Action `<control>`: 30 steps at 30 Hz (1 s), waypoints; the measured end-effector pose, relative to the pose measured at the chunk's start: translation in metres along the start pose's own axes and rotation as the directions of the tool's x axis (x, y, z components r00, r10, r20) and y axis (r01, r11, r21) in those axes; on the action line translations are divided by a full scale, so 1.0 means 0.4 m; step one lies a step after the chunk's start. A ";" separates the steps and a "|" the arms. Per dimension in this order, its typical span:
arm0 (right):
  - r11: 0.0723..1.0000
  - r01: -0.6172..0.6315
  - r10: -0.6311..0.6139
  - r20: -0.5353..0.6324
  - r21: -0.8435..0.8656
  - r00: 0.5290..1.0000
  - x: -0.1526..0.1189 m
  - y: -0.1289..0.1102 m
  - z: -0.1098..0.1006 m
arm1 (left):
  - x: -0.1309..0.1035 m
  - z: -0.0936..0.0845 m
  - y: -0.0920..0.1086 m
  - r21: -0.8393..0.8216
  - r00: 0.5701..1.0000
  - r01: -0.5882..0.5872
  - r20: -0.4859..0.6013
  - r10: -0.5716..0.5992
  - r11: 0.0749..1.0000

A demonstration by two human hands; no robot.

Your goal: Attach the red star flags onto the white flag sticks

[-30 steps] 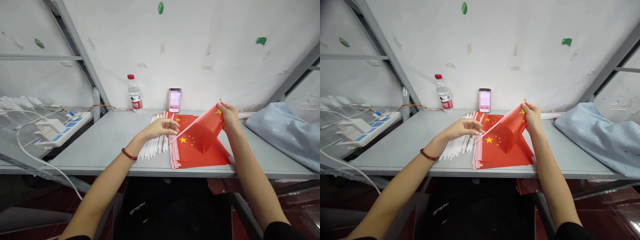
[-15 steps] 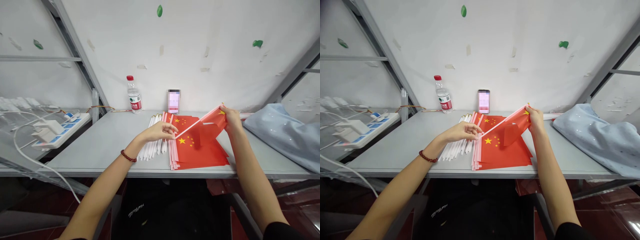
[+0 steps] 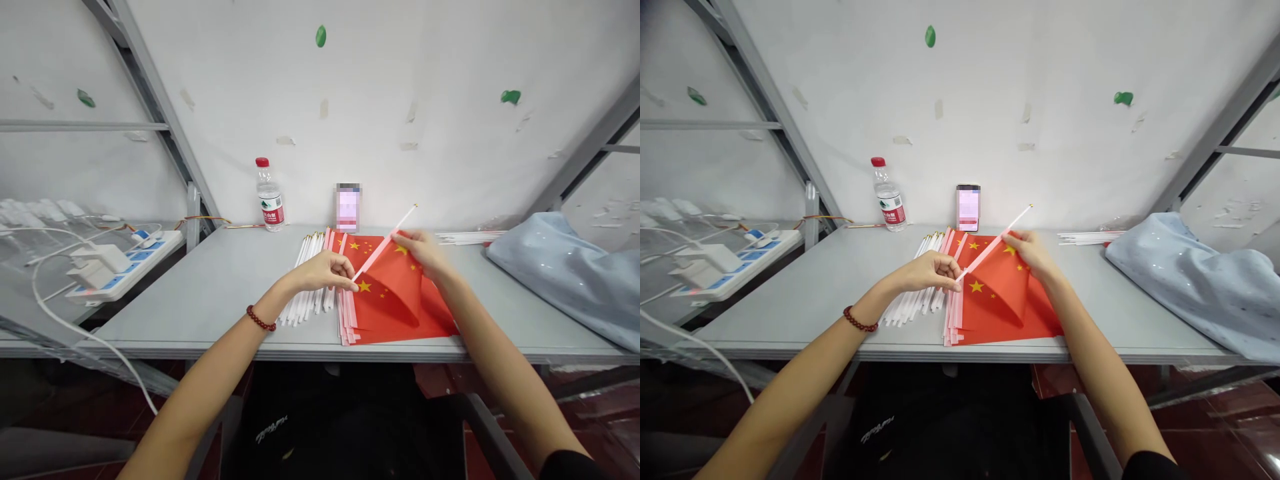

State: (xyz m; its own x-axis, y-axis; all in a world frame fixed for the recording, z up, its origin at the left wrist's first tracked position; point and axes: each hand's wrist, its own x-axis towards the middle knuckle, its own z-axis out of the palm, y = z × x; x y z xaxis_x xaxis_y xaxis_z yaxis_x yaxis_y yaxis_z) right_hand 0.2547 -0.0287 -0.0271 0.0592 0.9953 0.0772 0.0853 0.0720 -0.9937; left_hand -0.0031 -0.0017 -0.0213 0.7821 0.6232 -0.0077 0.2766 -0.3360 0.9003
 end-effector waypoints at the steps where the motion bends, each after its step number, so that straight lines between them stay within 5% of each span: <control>1: 0.999 -0.013 0.015 0.081 -0.030 0.997 -0.006 0.001 0.024 | 0.001 0.003 -0.001 0.013 1.000 0.009 0.002 -0.009 1.000; 6: 0.968 0.032 0.039 0.275 -0.247 0.961 -0.027 -0.005 0.059 | -0.002 0.008 0.002 0.052 0.970 0.068 0.231 -0.078 0.996; 10: 0.931 0.139 0.073 0.546 -0.338 0.834 -0.038 -0.016 0.046 | -0.009 0.006 0.019 0.003 0.972 0.065 0.224 -0.064 0.998; 18: 0.902 0.226 0.172 0.788 -0.367 0.591 -0.051 -0.005 0.085 | 0.014 0.007 0.012 -0.170 0.998 0.005 -0.061 -0.016 0.986; 20: 0.887 0.263 0.205 0.835 -0.379 0.511 -0.049 -0.005 0.077 | 0.025 -0.014 -0.003 -0.285 0.957 -0.046 -0.286 -0.039 0.957; 22: 0.885 0.281 0.225 0.869 -0.372 0.441 -0.046 -0.006 0.061 | 0.025 -0.051 -0.016 -0.391 0.846 -0.105 -0.518 -0.124 0.914; 24: 0.907 0.246 0.212 0.874 -0.342 0.437 -0.042 -0.010 0.042 | 0.011 -0.095 -0.024 -0.387 0.788 -0.051 -0.582 -0.201 0.921; 26: 0.934 0.185 0.181 0.854 -0.304 0.488 -0.039 -0.013 0.025 | -0.010 -0.134 -0.028 -0.355 0.814 0.041 -0.530 -0.238 0.934; 30: 0.957 0.112 0.146 0.776 -0.269 0.613 -0.035 -0.014 0.010 | -0.033 -0.159 -0.041 0.078 0.857 0.307 -0.456 -0.240 0.949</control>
State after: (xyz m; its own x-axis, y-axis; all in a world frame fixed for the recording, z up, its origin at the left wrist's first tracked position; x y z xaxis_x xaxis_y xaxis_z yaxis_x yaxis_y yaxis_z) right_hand 0.2494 -0.0429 -0.0230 -0.7231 0.6718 -0.1606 0.3560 0.1632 -0.9201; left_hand -0.0534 0.0405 -0.0083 0.3490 0.9368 -0.0237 0.5462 -0.1828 0.8175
